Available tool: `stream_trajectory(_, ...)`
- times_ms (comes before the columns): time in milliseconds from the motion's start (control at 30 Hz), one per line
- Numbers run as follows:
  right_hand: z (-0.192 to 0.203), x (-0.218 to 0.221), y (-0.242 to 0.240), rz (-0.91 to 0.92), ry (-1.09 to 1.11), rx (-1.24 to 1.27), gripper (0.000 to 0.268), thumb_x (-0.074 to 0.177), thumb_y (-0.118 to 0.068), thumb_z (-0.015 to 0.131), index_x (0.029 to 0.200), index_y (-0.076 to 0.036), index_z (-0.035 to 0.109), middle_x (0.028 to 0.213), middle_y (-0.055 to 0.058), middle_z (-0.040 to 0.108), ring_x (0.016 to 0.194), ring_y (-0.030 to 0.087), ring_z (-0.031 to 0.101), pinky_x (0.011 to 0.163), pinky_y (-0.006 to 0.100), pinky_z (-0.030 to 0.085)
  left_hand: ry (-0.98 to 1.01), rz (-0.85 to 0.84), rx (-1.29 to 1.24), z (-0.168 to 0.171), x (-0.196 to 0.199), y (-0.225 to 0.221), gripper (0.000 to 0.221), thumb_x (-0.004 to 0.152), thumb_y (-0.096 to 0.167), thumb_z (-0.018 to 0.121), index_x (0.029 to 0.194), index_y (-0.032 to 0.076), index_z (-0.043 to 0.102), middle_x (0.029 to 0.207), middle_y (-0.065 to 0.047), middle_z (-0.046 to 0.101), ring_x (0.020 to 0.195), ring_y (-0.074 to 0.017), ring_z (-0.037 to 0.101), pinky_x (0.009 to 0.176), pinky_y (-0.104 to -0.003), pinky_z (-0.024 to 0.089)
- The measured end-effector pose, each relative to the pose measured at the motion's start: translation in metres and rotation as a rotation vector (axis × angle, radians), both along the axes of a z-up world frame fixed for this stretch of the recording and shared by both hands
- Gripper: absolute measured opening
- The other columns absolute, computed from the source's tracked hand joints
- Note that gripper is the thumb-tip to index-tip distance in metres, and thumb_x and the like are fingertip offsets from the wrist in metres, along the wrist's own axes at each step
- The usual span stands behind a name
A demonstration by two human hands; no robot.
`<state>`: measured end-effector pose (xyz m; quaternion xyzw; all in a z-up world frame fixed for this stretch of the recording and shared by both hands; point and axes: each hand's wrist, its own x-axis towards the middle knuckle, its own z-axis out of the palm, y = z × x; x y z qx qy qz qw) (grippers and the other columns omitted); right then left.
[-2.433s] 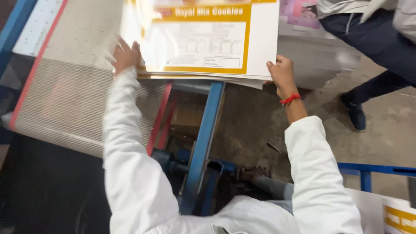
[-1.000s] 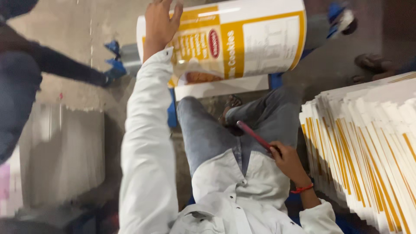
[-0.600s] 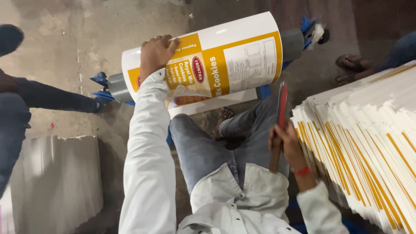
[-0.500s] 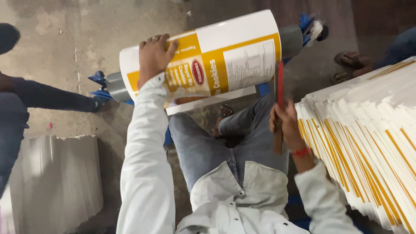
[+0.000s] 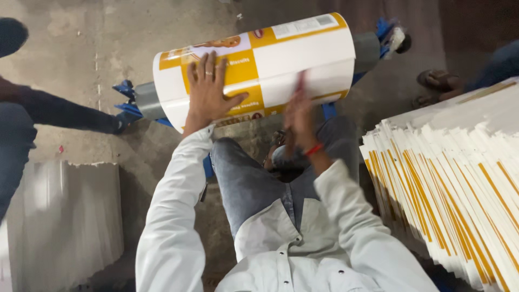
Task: The person uses a wooden tool to crease and fold large printed sheets of cookie packaging, then stacks the folded sheets onto a large pile by hand.
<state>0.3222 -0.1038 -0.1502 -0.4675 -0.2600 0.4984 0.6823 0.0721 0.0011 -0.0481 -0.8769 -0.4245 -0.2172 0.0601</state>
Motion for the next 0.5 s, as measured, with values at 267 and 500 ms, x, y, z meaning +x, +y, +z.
stream_trajectory(267,0.047,-0.022,-0.062,0.536,0.091,-0.096,0.027,0.108,-0.035,0.056,0.103,-0.009,0.056,0.061,-0.003,0.048,0.043,0.009,0.047,0.038,0.026,0.041,0.058,0.109,-0.004,0.015,-0.027,0.010,0.065,0.080,0.009,0.073,0.142,0.024,0.065,0.136,-0.008,0.067,0.123,-0.0313,0.063,0.106,-0.056,0.045)
stream_trajectory(500,0.048,0.082,-0.024,0.083,0.091,-0.146,0.030,0.107,-0.044,0.050,0.105,-0.014,0.055,0.064,-0.001,0.047,0.048,0.011,0.047,0.044,0.029,0.044,-0.128,0.244,-0.214,0.017,-0.015,0.102,0.026,0.091,0.029,0.072,0.114,0.021,0.079,0.104,-0.015,0.073,0.099,-0.0378,0.066,0.090,-0.053,0.048)
